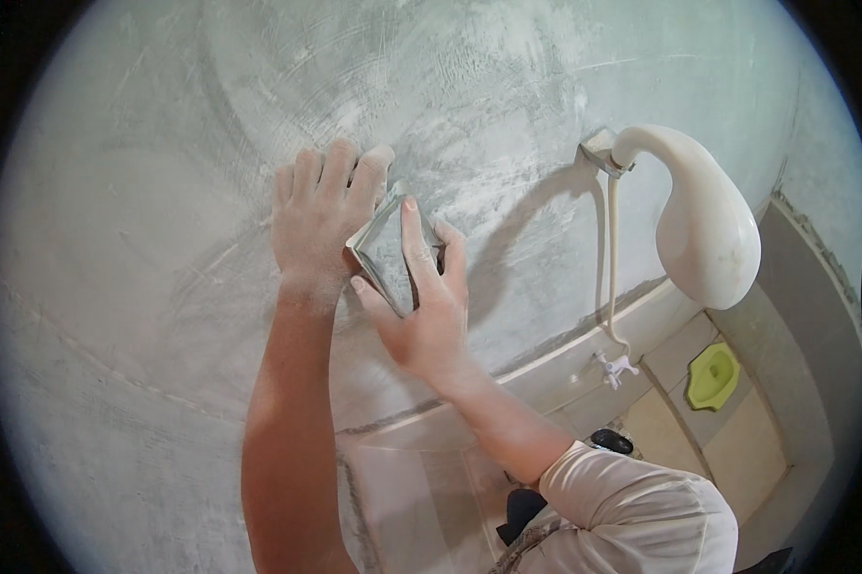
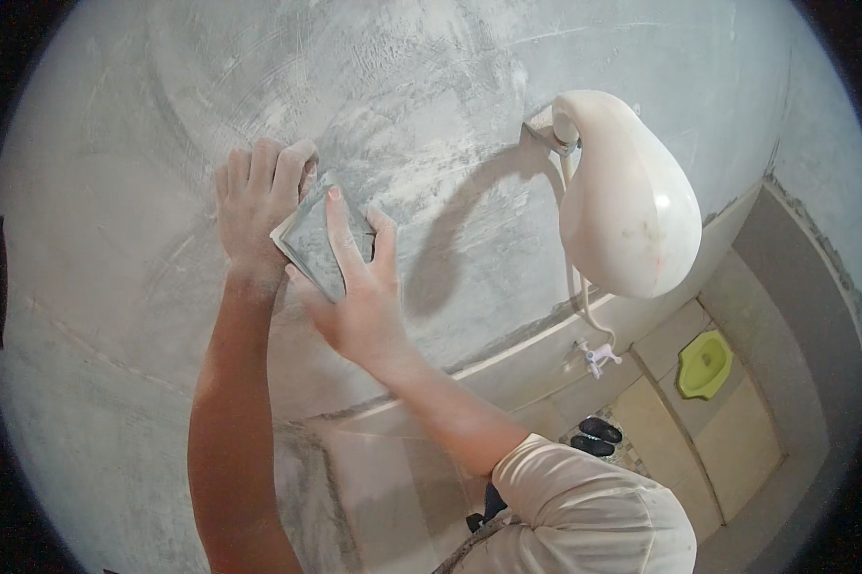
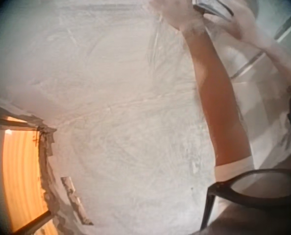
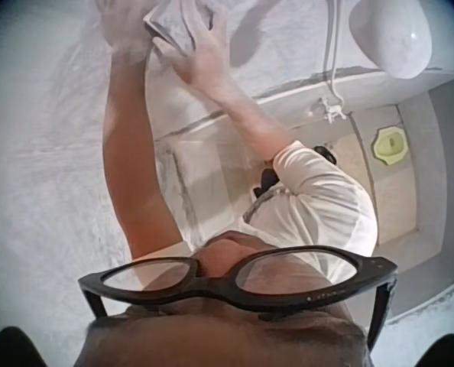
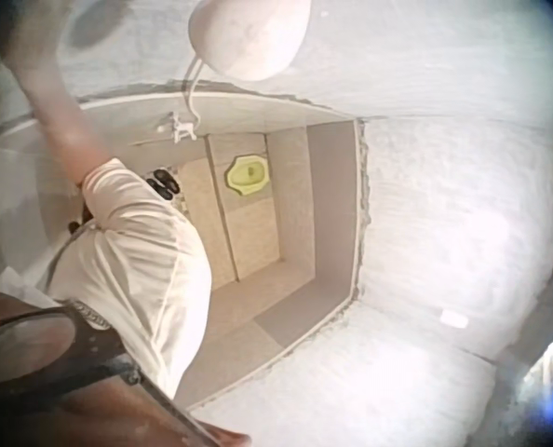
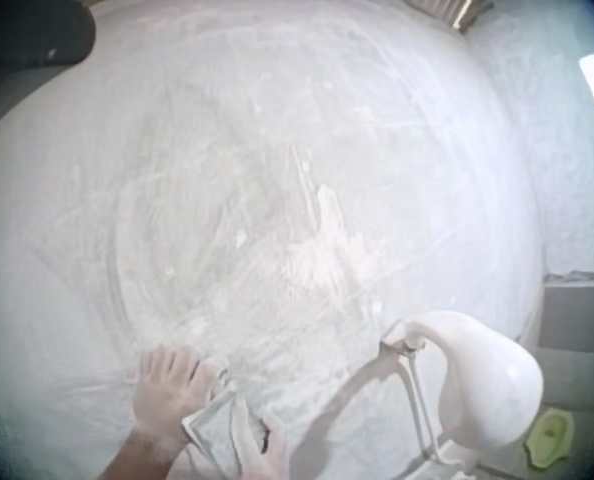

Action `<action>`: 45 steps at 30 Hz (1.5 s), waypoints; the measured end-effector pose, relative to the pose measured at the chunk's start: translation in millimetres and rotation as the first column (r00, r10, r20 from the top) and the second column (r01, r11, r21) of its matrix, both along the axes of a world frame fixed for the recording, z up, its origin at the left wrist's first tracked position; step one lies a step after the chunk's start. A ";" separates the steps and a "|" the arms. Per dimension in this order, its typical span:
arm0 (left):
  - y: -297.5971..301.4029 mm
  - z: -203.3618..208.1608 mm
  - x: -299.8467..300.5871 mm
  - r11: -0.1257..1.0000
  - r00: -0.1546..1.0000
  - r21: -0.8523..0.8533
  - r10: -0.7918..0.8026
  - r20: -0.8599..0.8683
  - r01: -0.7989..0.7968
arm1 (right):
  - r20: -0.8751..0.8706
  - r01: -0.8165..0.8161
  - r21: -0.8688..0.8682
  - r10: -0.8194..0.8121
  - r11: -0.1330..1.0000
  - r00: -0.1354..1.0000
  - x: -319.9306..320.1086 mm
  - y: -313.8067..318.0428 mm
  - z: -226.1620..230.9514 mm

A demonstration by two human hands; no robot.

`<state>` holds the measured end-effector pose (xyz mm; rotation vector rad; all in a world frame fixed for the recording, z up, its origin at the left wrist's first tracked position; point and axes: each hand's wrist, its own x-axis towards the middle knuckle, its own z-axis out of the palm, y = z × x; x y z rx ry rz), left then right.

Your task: The person sands a plastered wall using a hand-held sanding block, moving it in circular and back-and-forth motions across various sections of the surface.

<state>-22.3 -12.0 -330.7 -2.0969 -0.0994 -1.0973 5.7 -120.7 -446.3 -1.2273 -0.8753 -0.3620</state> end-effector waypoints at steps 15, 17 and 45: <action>-1.8 2.3 4.9 0.999 1.000 0.040 -0.006 0.016 0.005 | -0.103 0.077 -0.060 -0.083 0.995 0.991 39.5 -22.3 -64.2; 1.9 -0.2 3.8 0.996 0.999 0.081 -0.034 0.013 0.033 | 0.180 0.241 -0.307 -0.192 0.921 0.965 42.1 -30.4 -57.9; -3.4 -6.0 0.6 0.998 1.000 0.061 0.004 0.030 -0.005 | 0.104 0.448 -0.096 -0.439 0.889 0.893 126.2 -49.3 -91.1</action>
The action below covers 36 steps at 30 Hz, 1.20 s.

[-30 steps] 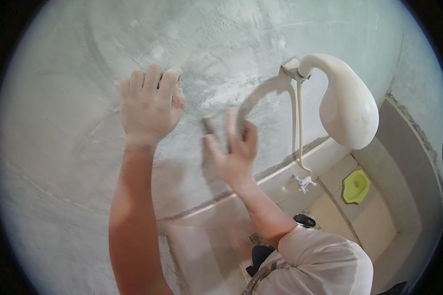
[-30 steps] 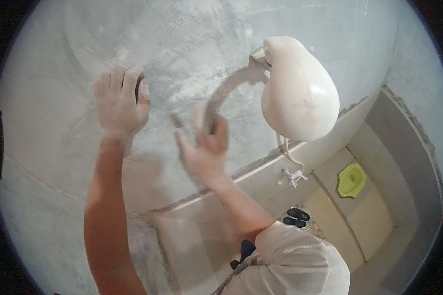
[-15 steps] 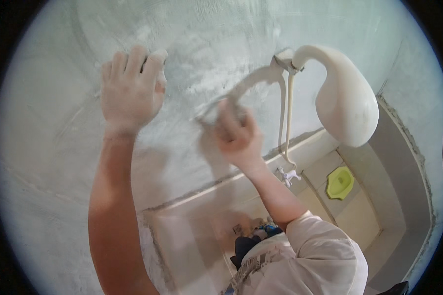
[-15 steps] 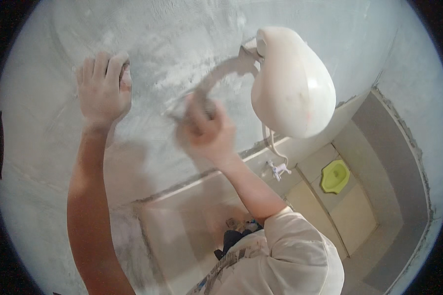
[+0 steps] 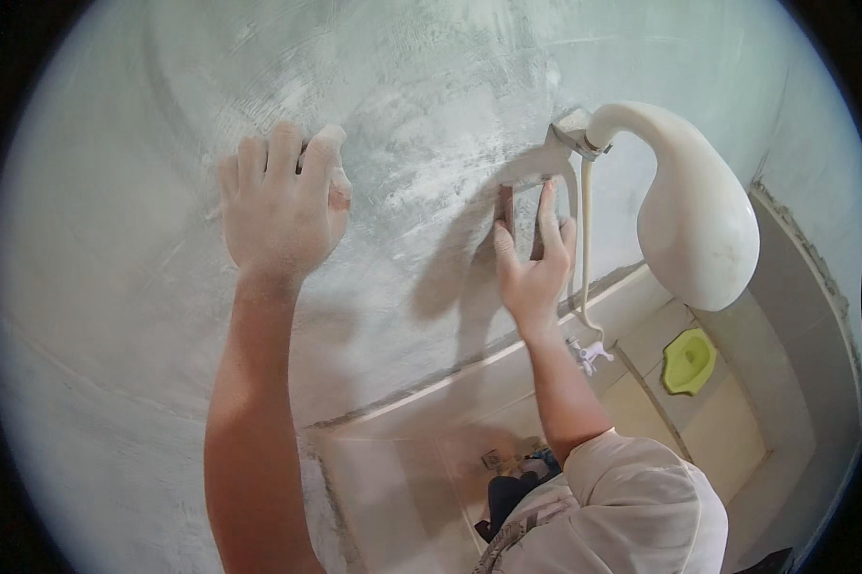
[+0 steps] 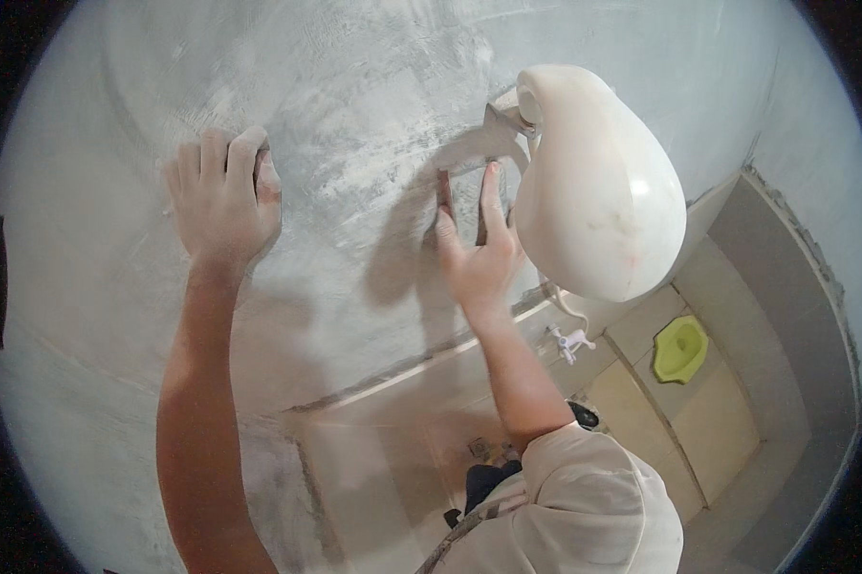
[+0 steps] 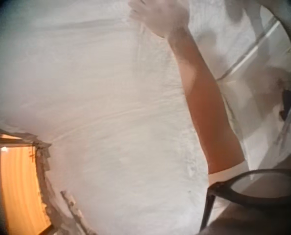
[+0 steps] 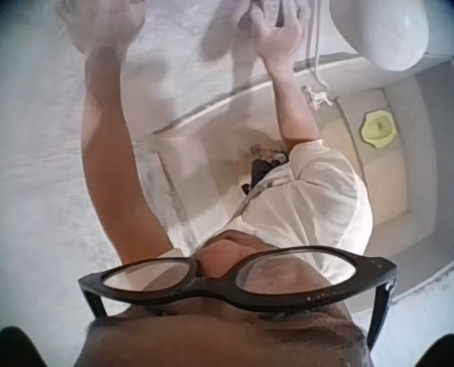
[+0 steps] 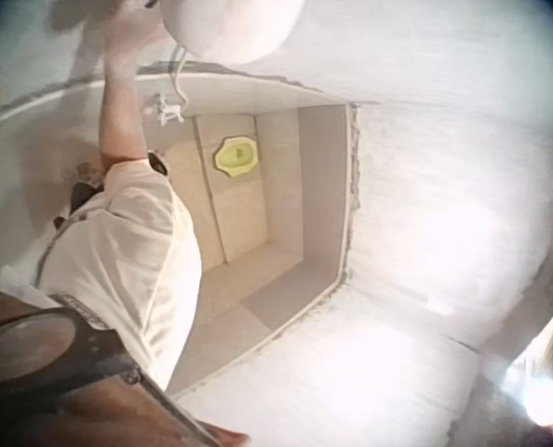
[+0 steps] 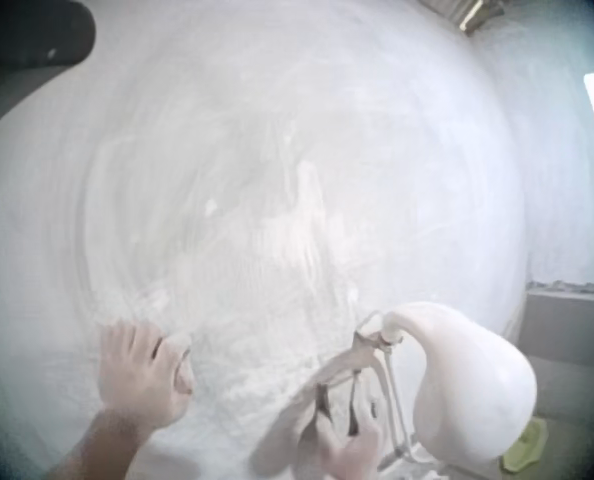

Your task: The person sands a plastered wall using a hand-held sanding block, moving it in circular and back-and-forth motions across various sections of the surface.

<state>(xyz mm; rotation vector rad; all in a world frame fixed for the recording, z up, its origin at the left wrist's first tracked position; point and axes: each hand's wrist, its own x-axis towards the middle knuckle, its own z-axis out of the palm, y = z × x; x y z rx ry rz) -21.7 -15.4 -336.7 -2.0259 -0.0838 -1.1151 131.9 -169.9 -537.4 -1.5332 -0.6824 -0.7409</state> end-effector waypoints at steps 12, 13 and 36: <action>4.2 -1.0 3.7 0.999 0.999 0.042 -0.018 0.036 0.017 | -0.103 0.009 0.028 -0.006 1.000 0.995 11.3 -1.7 -20.2; 2.8 -2.3 3.5 1.000 1.000 0.000 0.015 0.020 -0.015 | -0.126 0.075 0.040 -0.069 0.996 0.990 5.6 -1.7 -15.2; 1.4 -2.0 -4.0 0.999 0.999 -0.019 -0.028 0.032 0.028 | -0.182 -0.061 0.243 0.108 0.968 0.977 19.6 -9.8 -29.7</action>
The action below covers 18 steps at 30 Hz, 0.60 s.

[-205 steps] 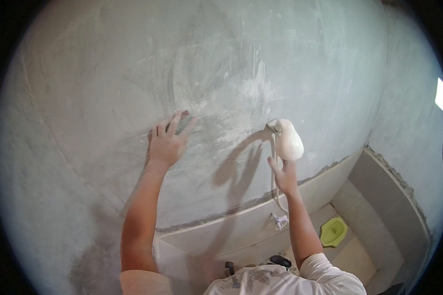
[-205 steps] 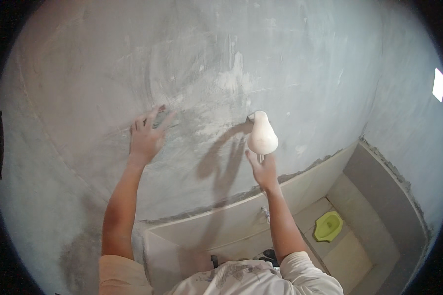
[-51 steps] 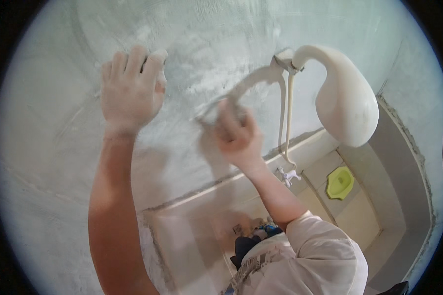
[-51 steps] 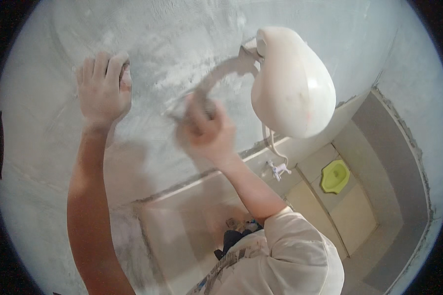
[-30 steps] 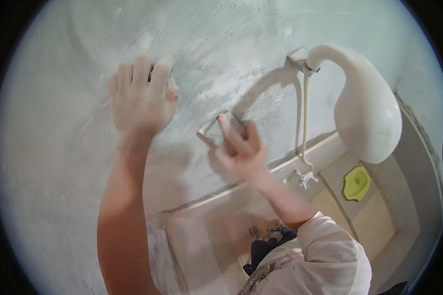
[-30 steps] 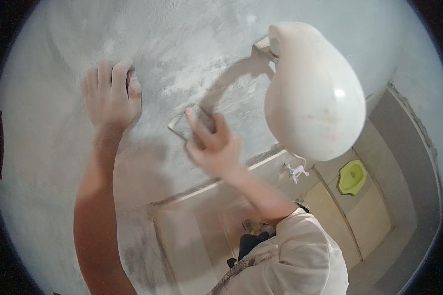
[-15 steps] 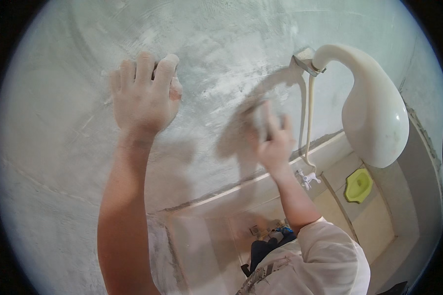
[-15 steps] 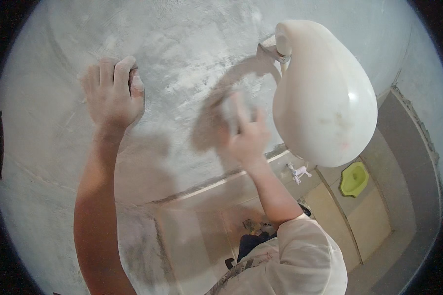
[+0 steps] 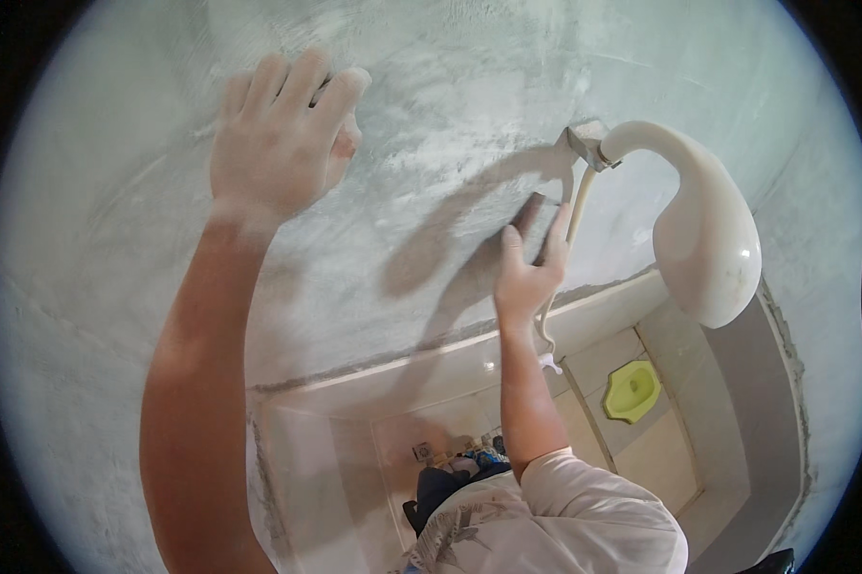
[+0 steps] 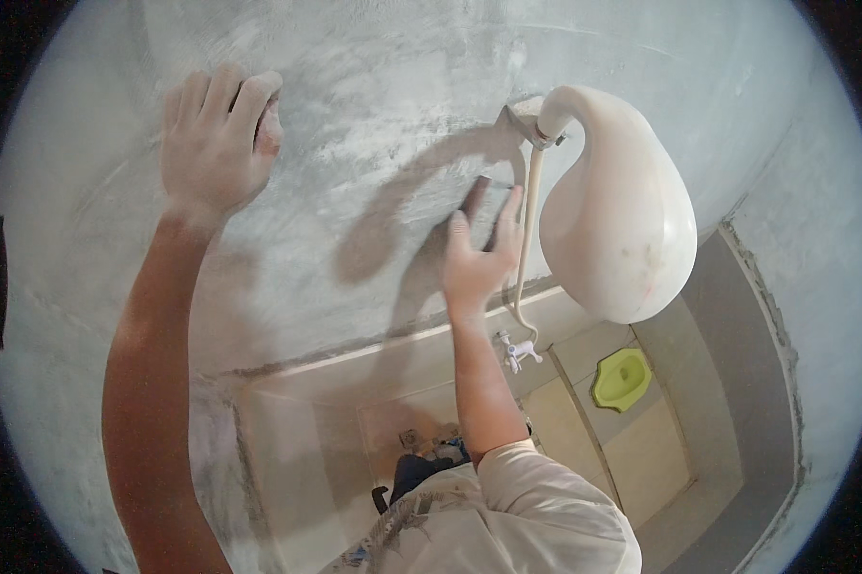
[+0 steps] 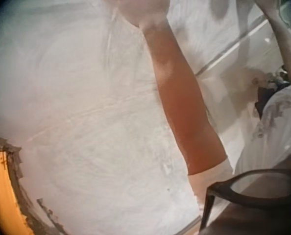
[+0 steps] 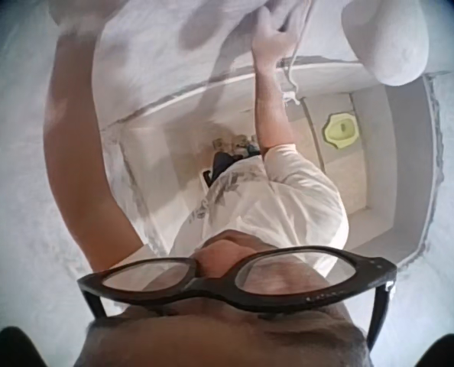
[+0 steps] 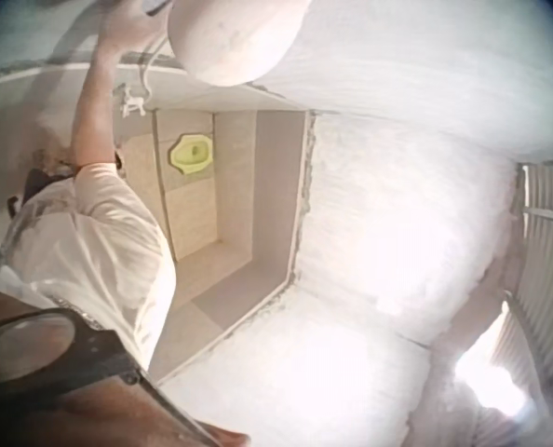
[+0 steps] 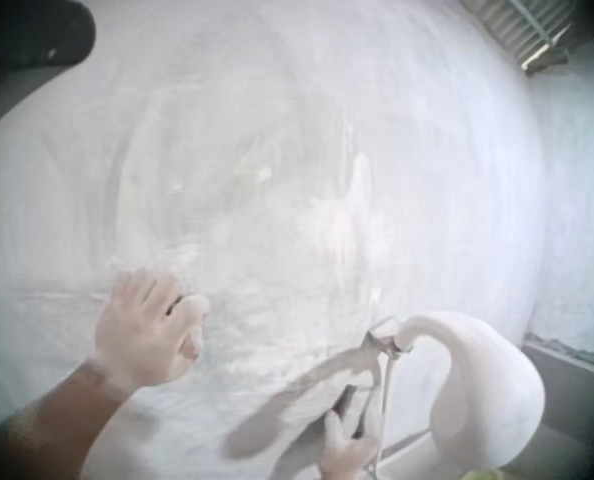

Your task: The person sands a plastered wall using a hand-held sanding block, moving it in circular and back-and-forth motions across various sections of the surface.

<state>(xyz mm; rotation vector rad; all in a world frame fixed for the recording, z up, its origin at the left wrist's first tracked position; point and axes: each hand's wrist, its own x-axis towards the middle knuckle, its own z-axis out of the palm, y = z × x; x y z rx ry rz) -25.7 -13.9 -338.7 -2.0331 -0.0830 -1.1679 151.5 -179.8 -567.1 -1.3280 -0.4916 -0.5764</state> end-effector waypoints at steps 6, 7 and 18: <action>-1.7 1.6 2.0 1.000 1.000 0.029 -0.003 0.000 0.003 | 0.176 -0.083 -0.622 0.242 0.779 0.954 -42.5 -14.0 22.0; -0.6 -0.3 -1.8 1.000 1.000 0.013 0.004 -0.005 -0.004 | 0.139 -0.108 -0.685 0.275 0.721 0.951 -40.3 -13.9 27.3; -4.2 6.3 -5.4 0.998 0.998 -0.020 0.066 -0.018 -0.066 | -0.001 -0.238 -0.424 0.263 0.874 0.965 -63.4 -4.7 36.6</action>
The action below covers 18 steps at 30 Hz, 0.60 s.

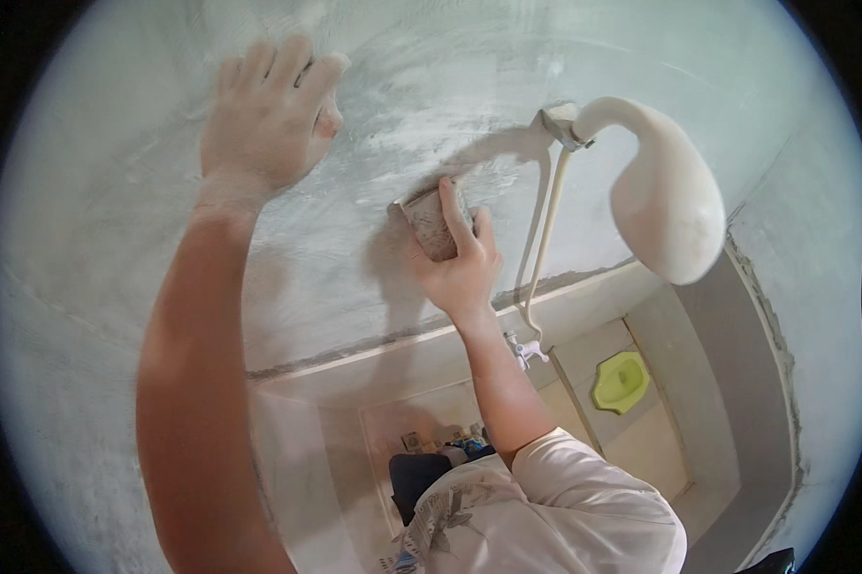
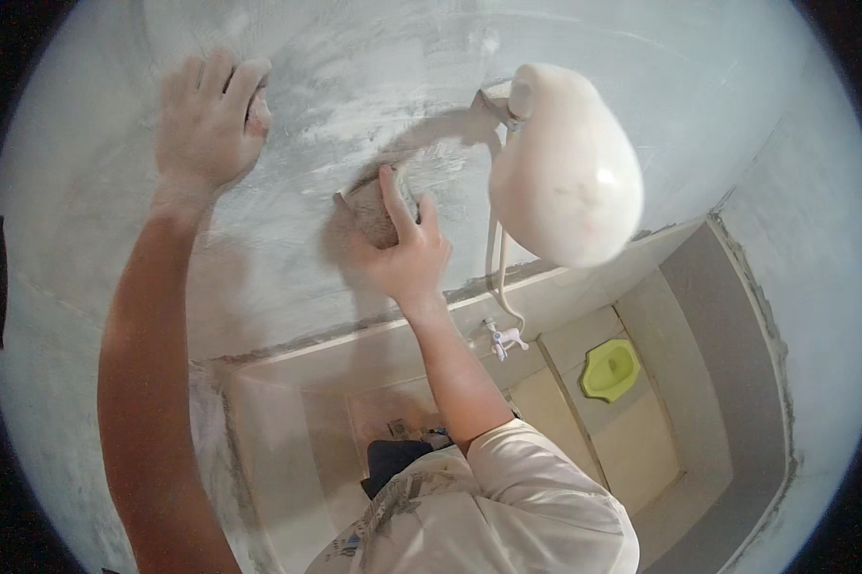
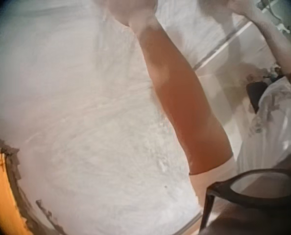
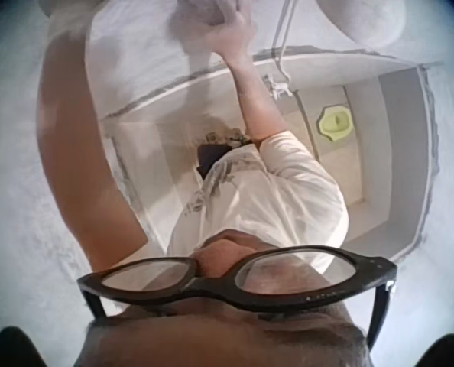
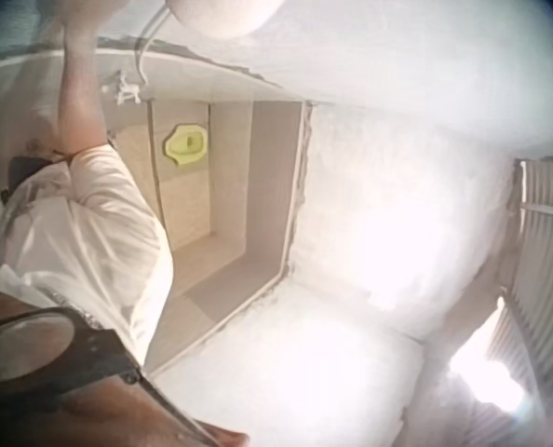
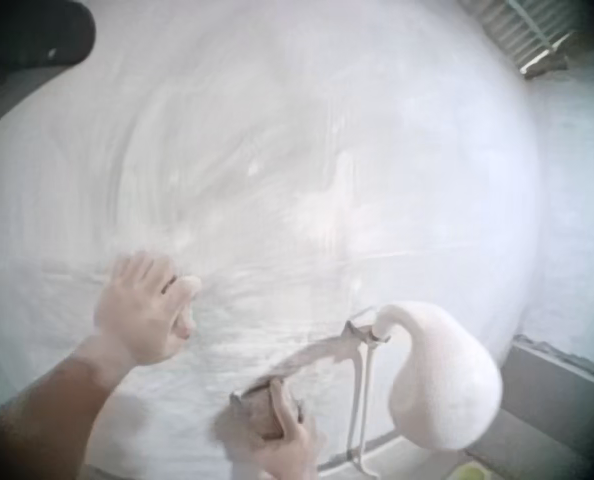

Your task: The person sands a plastered wall using a hand-held sanding block, moving it in circular and back-and-forth motions across various sections of the surface.

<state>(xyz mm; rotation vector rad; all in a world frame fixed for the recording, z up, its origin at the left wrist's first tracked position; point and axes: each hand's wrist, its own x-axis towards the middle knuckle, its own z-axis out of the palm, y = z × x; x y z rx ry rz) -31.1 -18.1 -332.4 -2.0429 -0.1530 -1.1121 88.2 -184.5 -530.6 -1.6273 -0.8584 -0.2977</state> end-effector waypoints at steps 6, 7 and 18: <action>-5.1 46.0 9.4 0.994 0.960 -0.099 -0.063 -0.272 0.037 | 0.007 0.196 0.254 -0.205 0.947 0.979 35.1 2.1 1.3; -7.2 64.0 14.1 0.999 0.954 -0.054 -0.011 -0.299 -0.006 | -0.041 0.179 0.153 -0.175 0.972 0.984 18.1 1.2 13.8; -90.1 133.5 72.7 0.902 0.934 -0.243 0.343 -0.100 -0.358 | -0.048 0.215 0.338 -0.212 0.916 0.976 33.6 7.4 -0.1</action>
